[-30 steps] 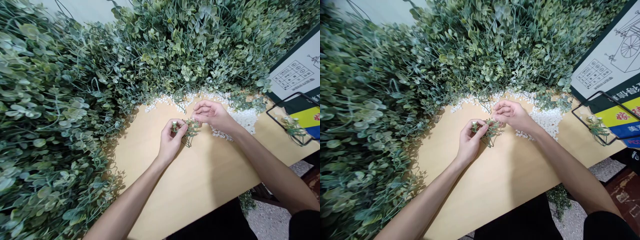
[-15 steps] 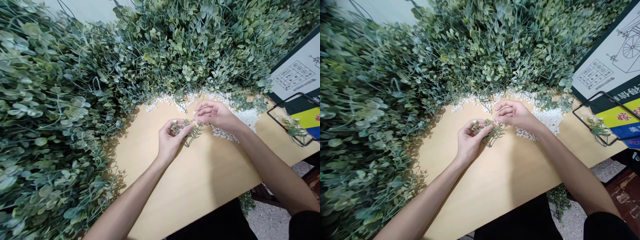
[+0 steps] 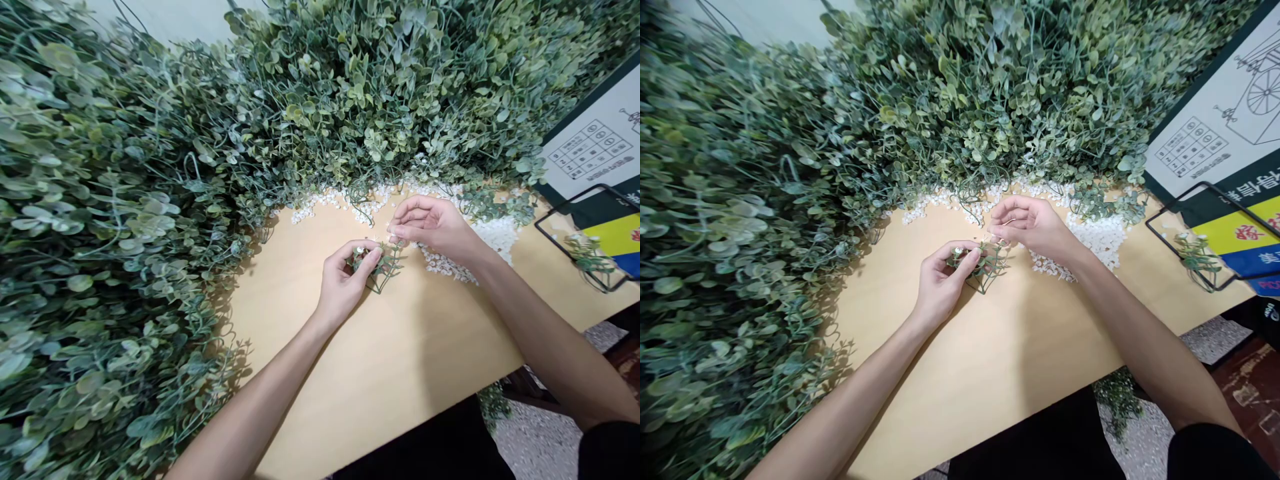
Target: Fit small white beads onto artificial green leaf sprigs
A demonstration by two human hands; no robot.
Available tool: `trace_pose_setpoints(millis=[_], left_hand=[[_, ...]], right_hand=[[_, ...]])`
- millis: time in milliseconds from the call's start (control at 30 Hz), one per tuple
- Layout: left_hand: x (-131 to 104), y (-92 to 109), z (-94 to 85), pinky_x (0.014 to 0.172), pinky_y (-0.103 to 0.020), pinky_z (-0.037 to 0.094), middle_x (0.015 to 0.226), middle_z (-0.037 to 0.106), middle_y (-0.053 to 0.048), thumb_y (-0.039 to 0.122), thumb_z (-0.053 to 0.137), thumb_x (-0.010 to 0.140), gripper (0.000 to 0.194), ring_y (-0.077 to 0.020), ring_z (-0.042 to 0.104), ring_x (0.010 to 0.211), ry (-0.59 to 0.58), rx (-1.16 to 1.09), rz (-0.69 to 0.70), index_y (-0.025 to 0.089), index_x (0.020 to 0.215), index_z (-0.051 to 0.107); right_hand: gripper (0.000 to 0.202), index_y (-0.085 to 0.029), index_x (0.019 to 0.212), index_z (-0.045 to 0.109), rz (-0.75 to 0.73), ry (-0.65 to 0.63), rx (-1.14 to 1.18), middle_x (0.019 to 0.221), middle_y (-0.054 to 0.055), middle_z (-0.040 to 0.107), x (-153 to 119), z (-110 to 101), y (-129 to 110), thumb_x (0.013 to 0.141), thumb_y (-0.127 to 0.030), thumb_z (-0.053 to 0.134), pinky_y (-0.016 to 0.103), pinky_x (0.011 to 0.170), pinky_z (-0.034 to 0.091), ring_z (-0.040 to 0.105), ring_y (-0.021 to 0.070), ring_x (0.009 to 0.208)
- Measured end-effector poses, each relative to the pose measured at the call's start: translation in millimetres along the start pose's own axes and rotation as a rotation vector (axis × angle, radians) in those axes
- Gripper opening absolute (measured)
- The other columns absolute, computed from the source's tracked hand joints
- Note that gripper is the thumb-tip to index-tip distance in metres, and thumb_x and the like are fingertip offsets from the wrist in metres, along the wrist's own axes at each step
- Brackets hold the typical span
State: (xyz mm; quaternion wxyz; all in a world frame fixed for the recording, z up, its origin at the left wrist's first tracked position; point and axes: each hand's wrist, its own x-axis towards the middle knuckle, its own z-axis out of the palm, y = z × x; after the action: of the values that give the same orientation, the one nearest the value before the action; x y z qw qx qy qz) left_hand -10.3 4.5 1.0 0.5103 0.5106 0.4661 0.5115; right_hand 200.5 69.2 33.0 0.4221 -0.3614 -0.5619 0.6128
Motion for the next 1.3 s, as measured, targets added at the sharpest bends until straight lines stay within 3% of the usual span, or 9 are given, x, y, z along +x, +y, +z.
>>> trace_pose_setpoints(millis=[267, 800, 967, 1300], left_hand=[[0.2, 0.8, 1.1, 0.075, -0.027, 0.057, 0.089, 0.076, -0.005, 0.04, 0.085, 0.083, 0.027, -0.0152, 0.068, 0.077, 0.041, -0.022, -0.003, 0.017, 0.096, 0.079], [-0.8, 1.4, 2.1, 0.071, -0.026, 0.055, 0.083, 0.073, -0.004, 0.04, 0.085, 0.083, 0.026, -0.0134, 0.064, 0.073, 0.044, -0.084, -0.013, 0.017, 0.093, 0.08], [-0.9, 1.0, 2.4, 0.068, -0.026, 0.055, 0.082, 0.073, -0.003, 0.041, 0.084, 0.084, 0.025, -0.0134, 0.064, 0.071, 0.061, -0.072, 0.002, 0.018, 0.091, 0.079], [-1.1, 1.3, 2.3, 0.071, -0.026, 0.054, 0.08, 0.073, -0.003, 0.04, 0.085, 0.083, 0.025, -0.0133, 0.064, 0.071, 0.057, -0.087, -0.001, 0.017, 0.09, 0.08]], right_hand=[[0.035, -0.02, 0.098, 0.073, 0.029, -0.002, 0.03, 0.098, 0.006, 0.081, 0.3, 0.5, 1.9, 0.073, -0.032, 0.094, 0.032, 0.09, 0.061, 0.076, 0.0182, 0.091], [0.04, -0.02, 0.102, 0.073, 0.08, -0.133, 0.093, 0.101, 0.004, 0.079, 0.4, 1.9, 13.4, 0.07, -0.027, 0.096, 0.029, 0.087, 0.06, 0.074, 0.0158, 0.09], [0.037, -0.02, 0.099, 0.074, 0.08, -0.091, 0.09, 0.098, 0.003, 0.079, 2.1, 2.0, 11.5, 0.07, -0.029, 0.096, 0.026, 0.079, 0.06, 0.073, 0.0142, 0.085], [0.037, -0.02, 0.099, 0.074, 0.093, -0.124, 0.119, 0.099, 0.003, 0.08, 1.4, 1.2, 12.5, 0.07, -0.027, 0.096, 0.026, 0.084, 0.06, 0.075, 0.0142, 0.087]])
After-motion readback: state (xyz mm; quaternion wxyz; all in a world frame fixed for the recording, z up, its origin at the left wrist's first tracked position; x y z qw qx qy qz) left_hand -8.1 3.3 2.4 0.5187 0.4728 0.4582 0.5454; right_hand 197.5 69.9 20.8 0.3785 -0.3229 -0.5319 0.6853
